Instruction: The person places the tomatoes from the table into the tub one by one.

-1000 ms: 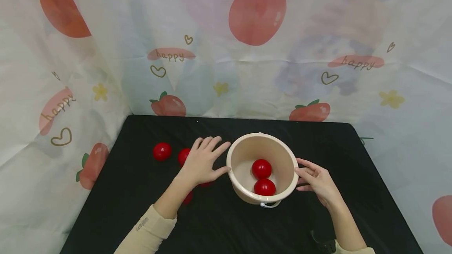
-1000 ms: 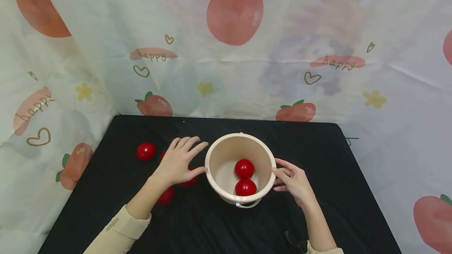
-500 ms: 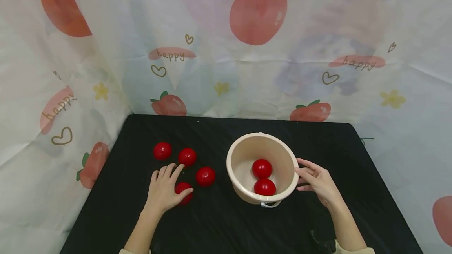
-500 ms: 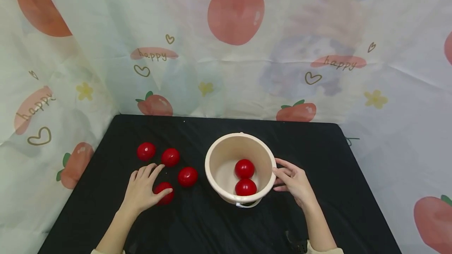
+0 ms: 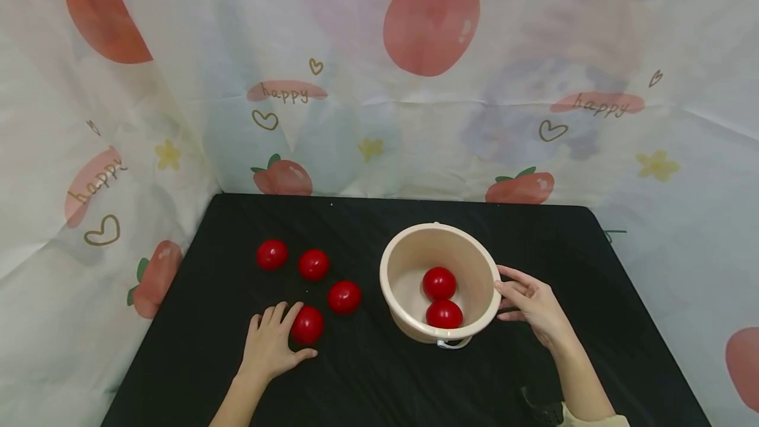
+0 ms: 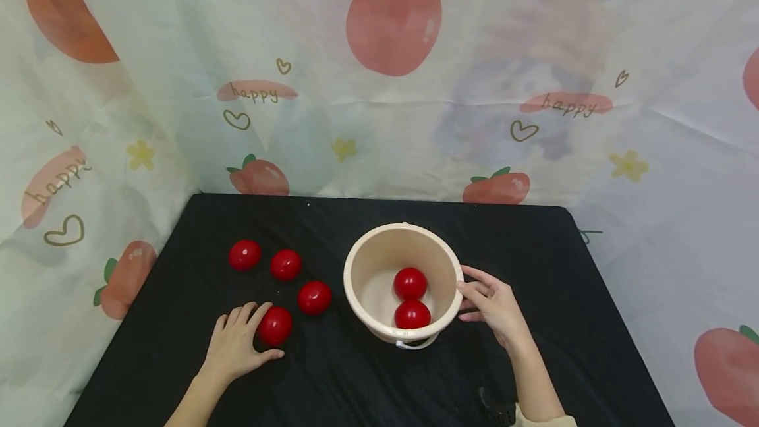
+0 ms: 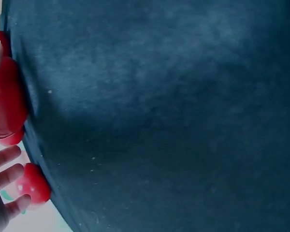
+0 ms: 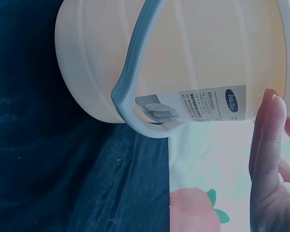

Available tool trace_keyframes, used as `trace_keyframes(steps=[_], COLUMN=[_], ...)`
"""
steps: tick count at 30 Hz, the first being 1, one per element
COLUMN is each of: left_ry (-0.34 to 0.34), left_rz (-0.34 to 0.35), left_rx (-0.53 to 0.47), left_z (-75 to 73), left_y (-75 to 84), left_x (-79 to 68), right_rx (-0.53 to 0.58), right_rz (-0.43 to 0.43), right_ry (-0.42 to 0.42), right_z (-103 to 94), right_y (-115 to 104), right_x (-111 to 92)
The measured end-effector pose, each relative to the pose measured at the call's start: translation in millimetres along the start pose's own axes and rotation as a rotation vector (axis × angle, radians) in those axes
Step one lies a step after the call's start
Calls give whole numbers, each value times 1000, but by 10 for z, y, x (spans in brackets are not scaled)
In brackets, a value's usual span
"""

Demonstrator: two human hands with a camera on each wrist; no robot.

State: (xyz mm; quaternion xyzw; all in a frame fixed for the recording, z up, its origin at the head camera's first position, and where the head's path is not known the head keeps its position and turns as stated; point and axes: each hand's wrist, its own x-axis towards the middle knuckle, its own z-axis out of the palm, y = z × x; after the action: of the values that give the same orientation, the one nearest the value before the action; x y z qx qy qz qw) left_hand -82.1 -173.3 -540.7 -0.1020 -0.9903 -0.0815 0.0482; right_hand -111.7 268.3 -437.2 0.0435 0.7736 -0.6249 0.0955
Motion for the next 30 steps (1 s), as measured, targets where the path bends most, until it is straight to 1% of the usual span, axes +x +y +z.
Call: trace_keyframes(steps=[10, 14, 23, 27, 30], left_ry=[23, 44, 61, 61, 73], left_rz=[-18, -20, 6, 28, 59], left_rx=[-31, -32, -16, 18, 52], left_z=[159, 191, 174, 155, 101], left_y=[-31, -43, -24, -19, -14], left_x=[41, 52, 83, 109, 152], right_rx=[-19, -33, -26, -18, -16], right_rz=[6, 7, 8, 7, 6], right_ry=[12, 20, 16, 12, 12], right_z=[3, 2, -6, -5, -7], right_y=[1, 3, 17, 16, 14], right_x=[3, 0, 9, 6, 0])
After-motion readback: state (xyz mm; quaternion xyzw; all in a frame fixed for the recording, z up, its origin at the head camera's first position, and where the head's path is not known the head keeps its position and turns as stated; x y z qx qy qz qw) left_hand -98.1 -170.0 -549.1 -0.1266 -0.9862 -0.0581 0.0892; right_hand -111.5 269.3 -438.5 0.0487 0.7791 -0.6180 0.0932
